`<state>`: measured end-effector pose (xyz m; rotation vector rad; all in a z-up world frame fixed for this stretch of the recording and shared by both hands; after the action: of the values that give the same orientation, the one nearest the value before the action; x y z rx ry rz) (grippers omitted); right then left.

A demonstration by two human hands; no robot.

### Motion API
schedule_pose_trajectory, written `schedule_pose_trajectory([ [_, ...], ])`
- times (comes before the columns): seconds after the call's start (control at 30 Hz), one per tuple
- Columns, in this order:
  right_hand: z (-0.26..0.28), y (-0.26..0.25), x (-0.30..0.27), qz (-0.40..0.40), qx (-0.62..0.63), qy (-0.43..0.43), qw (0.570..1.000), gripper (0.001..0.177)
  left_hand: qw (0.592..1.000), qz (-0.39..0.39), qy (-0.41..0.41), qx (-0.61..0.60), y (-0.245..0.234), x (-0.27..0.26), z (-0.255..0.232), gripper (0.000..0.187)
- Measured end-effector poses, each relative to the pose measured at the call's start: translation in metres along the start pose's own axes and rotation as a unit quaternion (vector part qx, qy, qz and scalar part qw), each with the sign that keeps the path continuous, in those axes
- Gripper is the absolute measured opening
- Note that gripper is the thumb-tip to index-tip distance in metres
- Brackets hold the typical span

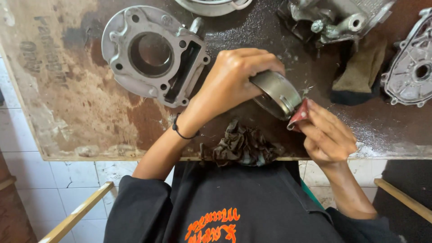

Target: The person scrubs various disassembled mechanical parts, including a circular metal cover and a smaller cylindrical component, using a red abrasive pad. The person holds the parts with one hand and scrubs the surfaces with the other, occasionally turning the items to clean different sides.

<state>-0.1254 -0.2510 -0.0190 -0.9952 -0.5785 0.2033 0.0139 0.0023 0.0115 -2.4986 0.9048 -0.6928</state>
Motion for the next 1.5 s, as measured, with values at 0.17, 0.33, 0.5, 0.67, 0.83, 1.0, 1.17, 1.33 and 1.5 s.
schedule_pose_trajectory([
  [0.17,0.014,0.006,0.033,-0.015,0.020,-0.010,1.000,0.013,0.995,0.008,-0.005,0.097,0.004,0.002,-0.028,0.022],
  [0.33,0.027,0.004,0.045,0.010,0.008,-0.027,1.000,0.016,0.996,0.048,-0.016,0.079,0.000,-0.003,-0.021,0.033],
  [0.5,0.010,0.019,0.017,-0.007,0.010,-0.001,1.000,0.012,0.999,-0.011,-0.001,0.045,0.010,-0.008,-0.003,0.033],
  [0.67,0.022,0.009,0.041,-0.016,0.004,-0.004,1.000,0.017,0.999,0.012,0.008,0.050,0.005,-0.004,-0.011,0.031],
  [0.83,0.002,0.022,0.007,-0.010,-0.013,-0.006,1.000,0.015,0.998,-0.058,-0.017,0.011,0.012,-0.013,0.005,0.028],
  [1.0,0.017,0.001,0.032,-0.002,-0.034,-0.040,0.999,0.022,0.998,-0.040,-0.013,0.048,0.017,-0.010,0.007,0.026],
  [1.17,0.028,-0.001,0.045,0.016,-0.035,-0.046,0.998,0.021,0.998,-0.041,0.017,0.054,0.016,-0.011,0.004,0.026],
  [1.33,0.046,-0.011,0.076,0.046,-0.043,-0.031,0.998,0.021,0.996,-0.035,0.059,0.065,0.016,-0.007,-0.004,0.029],
  [1.5,0.022,-0.013,0.031,0.053,-0.053,-0.006,0.997,0.035,0.992,-0.028,0.061,0.103,0.039,-0.006,0.006,0.012],
])
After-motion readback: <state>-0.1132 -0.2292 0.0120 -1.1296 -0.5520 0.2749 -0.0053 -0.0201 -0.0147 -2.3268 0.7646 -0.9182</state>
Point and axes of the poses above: each hand's wrist, its own x-axis towards the middle knuckle, its own y-axis out of the palm, z = x × y, the point moved 1 cm from there along x, towards the middle knuckle, and after that the axes turned 13 degrees about z, right-handed, at the moved point
